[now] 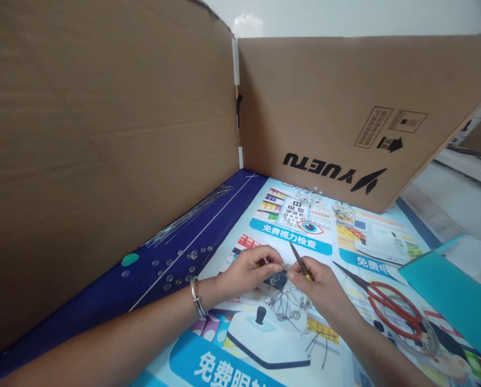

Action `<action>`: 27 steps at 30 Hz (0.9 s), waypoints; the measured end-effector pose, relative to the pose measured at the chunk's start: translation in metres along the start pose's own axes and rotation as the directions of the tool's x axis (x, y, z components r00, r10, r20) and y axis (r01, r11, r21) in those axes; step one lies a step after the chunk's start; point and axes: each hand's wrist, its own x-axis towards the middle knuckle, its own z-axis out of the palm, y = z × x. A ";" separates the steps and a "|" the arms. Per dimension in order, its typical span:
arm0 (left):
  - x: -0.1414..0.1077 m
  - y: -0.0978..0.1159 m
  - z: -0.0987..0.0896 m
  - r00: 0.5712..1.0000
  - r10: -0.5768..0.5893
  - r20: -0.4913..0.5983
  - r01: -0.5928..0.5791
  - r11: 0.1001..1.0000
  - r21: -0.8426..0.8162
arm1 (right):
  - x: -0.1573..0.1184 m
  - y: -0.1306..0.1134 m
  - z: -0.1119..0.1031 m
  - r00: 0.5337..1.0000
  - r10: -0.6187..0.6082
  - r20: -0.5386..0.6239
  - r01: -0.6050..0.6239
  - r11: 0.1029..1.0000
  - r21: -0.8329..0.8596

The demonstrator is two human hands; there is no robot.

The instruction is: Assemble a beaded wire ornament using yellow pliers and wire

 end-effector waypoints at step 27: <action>0.001 -0.010 0.010 0.950 -0.263 0.167 0.298 0.925 -0.236 | -0.011 0.018 -0.015 0.984 0.133 -0.121 -0.103 0.968 0.229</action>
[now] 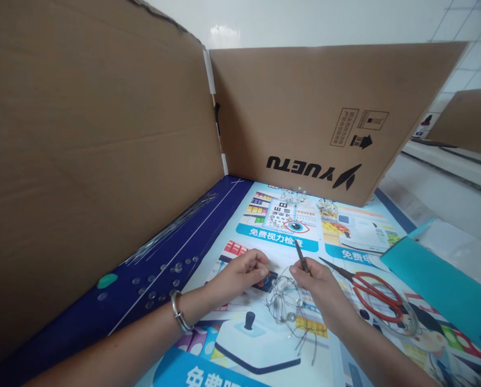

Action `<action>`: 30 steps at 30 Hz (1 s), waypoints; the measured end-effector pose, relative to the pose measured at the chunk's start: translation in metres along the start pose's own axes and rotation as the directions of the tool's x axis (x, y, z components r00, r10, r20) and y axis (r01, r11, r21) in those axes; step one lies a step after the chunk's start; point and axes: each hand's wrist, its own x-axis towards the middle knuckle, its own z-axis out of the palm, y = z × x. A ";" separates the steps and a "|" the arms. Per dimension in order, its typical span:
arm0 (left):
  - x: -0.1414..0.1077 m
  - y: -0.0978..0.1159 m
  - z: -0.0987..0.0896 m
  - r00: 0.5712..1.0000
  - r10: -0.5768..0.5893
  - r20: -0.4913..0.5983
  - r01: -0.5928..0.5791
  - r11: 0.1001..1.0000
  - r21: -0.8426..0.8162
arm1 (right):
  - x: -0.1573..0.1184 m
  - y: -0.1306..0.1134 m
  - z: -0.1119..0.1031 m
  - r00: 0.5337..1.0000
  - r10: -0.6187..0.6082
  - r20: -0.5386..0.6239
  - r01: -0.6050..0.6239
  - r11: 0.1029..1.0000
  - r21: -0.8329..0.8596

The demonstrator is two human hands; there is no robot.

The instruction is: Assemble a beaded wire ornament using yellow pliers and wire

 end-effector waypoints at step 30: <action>-0.004 0.005 0.000 0.986 0.072 -0.150 -0.089 0.990 -0.110 | -0.001 0.003 0.000 0.995 0.017 0.095 -0.011 0.998 -0.064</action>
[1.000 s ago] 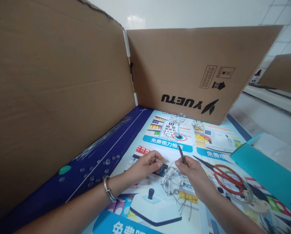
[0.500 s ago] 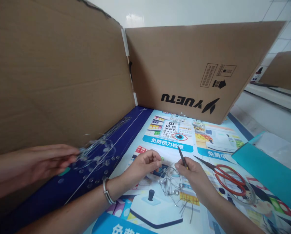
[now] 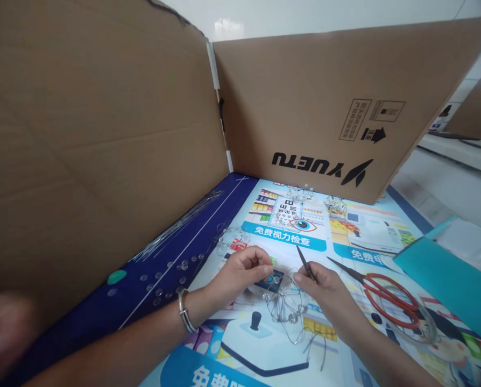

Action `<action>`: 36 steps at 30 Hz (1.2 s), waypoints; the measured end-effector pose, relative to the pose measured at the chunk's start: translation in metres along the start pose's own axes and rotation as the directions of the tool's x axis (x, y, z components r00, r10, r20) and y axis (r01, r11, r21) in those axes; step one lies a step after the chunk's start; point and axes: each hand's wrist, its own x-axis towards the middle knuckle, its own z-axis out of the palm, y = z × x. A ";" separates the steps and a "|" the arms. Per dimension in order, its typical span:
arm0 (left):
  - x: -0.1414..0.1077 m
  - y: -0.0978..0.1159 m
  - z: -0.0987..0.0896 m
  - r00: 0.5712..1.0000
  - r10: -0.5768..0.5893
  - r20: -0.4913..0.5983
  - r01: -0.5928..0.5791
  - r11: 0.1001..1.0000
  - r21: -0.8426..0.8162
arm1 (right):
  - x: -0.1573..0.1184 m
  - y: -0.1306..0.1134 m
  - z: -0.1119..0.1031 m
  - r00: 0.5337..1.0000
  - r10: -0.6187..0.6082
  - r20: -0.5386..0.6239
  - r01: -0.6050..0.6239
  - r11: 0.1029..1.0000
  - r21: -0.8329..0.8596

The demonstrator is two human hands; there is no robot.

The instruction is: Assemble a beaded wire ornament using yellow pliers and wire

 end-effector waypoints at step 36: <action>0.003 -0.001 -0.001 0.998 0.058 0.023 -0.063 0.885 0.460 | -0.001 0.006 0.005 0.996 -0.003 -0.085 0.003 1.000 -0.009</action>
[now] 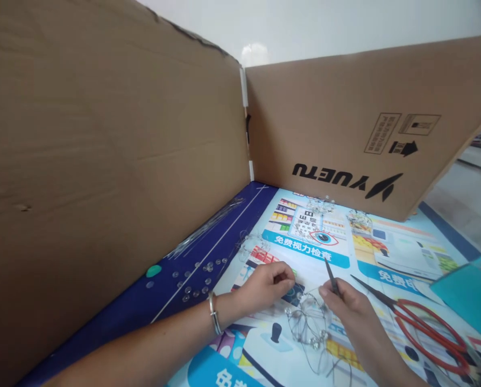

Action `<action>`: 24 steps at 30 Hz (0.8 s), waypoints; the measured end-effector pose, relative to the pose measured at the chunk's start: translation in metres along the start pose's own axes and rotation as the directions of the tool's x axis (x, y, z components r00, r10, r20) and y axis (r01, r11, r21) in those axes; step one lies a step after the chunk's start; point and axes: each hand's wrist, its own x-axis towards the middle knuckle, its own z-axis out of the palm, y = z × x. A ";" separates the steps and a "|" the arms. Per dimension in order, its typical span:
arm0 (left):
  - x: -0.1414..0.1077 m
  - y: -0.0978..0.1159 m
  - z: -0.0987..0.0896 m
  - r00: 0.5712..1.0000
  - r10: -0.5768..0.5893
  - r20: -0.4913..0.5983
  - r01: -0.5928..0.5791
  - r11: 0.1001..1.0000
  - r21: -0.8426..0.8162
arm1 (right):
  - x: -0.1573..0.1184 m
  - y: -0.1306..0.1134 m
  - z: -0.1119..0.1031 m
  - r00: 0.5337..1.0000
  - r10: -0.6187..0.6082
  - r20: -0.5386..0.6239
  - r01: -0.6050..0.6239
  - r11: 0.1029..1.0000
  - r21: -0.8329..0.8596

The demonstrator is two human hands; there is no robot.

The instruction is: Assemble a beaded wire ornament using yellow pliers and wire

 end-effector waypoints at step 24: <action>-0.006 0.000 0.004 0.999 0.016 -0.040 -0.009 0.986 0.168 | -0.005 0.003 0.007 0.996 -0.012 -0.086 0.013 1.000 0.012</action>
